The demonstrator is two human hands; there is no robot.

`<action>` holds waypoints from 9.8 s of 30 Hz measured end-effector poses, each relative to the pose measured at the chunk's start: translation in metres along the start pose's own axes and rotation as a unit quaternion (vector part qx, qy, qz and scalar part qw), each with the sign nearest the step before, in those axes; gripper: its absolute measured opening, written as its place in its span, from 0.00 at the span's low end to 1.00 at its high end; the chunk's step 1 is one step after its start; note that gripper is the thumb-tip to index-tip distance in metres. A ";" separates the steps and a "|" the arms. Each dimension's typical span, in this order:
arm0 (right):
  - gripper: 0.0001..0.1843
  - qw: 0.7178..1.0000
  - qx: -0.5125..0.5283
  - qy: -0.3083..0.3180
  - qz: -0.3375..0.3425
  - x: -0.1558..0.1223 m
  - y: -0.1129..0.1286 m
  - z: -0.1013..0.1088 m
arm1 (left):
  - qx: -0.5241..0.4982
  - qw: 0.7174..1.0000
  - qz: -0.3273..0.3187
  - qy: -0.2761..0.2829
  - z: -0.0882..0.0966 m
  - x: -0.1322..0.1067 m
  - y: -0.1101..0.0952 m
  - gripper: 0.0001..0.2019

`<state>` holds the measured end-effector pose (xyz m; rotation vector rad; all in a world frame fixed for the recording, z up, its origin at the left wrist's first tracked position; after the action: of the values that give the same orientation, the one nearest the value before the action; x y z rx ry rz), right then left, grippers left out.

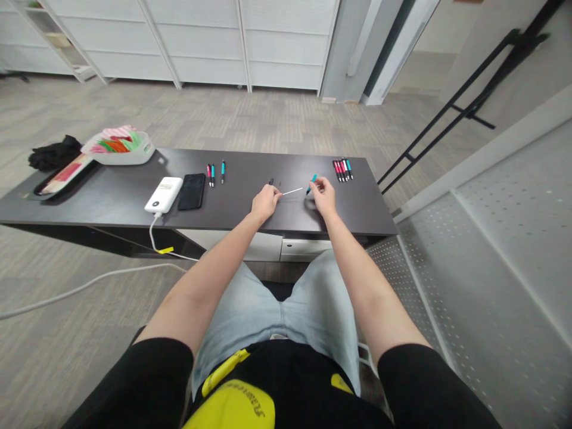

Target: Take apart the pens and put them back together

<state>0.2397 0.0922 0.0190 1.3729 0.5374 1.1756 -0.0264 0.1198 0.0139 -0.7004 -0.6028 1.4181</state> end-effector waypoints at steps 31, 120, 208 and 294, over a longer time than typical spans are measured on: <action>0.13 0.977 -0.077 0.169 0.108 -0.016 0.033 -0.025 | -0.166 0.983 -0.049 -0.067 0.076 -0.009 -0.030 0.02; 0.22 0.985 -0.036 0.149 0.073 -0.012 0.012 -0.021 | -0.332 0.943 0.010 0.015 0.006 -0.016 0.019 0.16; 0.16 0.970 0.019 0.239 0.041 -0.091 0.037 -0.057 | 0.057 0.990 -0.058 0.118 0.020 0.110 0.020 0.29; 0.16 0.953 -0.049 0.282 0.100 -0.087 0.030 -0.067 | -0.455 0.890 -0.013 0.004 0.027 -0.026 0.064 0.28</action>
<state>0.1388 0.0415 0.0050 1.0121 0.7383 1.7536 -0.0905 0.0968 -0.0151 -1.4208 -1.2916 1.0536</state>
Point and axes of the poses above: each hand's wrist, its own x-axis towards the middle knuckle, its own z-axis out of the back of the hand, y = z × x, the point moved 8 cm from there along x, towards the middle knuckle, and after that the axes turned 8 degrees about z, right-handed, at the moved point
